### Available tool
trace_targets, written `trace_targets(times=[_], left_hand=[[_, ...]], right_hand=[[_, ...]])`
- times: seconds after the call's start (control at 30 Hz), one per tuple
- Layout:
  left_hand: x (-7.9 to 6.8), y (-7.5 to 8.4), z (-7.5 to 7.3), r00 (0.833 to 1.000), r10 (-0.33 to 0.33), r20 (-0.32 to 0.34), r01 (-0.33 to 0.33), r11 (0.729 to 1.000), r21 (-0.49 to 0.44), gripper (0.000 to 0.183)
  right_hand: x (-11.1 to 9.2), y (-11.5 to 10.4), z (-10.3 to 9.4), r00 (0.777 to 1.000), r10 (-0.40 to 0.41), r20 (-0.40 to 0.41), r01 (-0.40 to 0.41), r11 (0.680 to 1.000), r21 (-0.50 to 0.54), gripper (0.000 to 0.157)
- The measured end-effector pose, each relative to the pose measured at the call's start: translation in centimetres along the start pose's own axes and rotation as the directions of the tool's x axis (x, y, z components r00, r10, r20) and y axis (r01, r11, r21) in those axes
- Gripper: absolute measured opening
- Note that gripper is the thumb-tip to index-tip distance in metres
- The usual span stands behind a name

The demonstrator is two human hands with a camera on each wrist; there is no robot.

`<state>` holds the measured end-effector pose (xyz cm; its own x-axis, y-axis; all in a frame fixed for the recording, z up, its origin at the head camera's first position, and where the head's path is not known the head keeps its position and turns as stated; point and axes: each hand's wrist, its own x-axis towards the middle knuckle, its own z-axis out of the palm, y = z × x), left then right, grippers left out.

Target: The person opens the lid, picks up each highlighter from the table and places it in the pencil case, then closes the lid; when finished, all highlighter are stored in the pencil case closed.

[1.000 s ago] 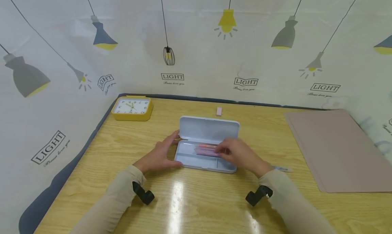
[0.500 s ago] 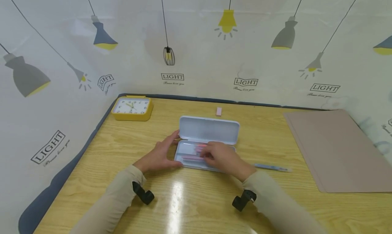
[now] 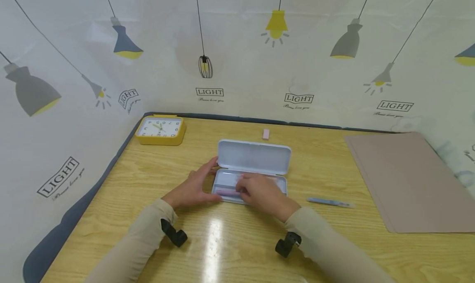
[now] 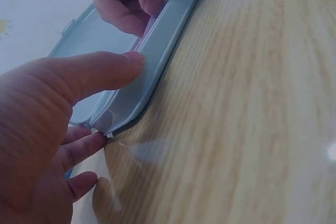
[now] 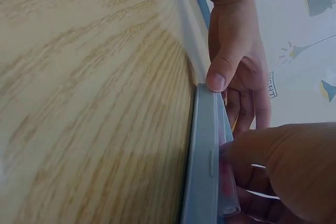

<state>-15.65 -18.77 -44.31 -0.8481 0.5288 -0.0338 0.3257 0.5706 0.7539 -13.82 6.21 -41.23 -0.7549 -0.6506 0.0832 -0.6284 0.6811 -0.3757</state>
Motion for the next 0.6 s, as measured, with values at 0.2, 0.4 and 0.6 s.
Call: trace_targets(times=[0.2,0.4,0.6], left_hand=[[0.01,-0.01,0.04,1.000,0.002,-0.001,-0.002,1.000,0.010,0.111],[-0.07,0.11,0.05,1.000,0.000,-0.007,0.000,1.000,0.014,0.111],[-0.12,0.27,0.03,1.000,-0.002,-0.008,0.002,1.000,0.009,0.111]], right_hand=[[-0.14,-0.01,0.07,1.000,0.006,0.002,-0.006,1.000,0.018,0.008],[-0.18,0.05,0.03,1.000,0.022,0.019,-0.023,0.999,0.024,0.010],[-0.73,0.47,-0.48,0.998,0.049,0.024,-0.050,0.997,0.053,0.013]])
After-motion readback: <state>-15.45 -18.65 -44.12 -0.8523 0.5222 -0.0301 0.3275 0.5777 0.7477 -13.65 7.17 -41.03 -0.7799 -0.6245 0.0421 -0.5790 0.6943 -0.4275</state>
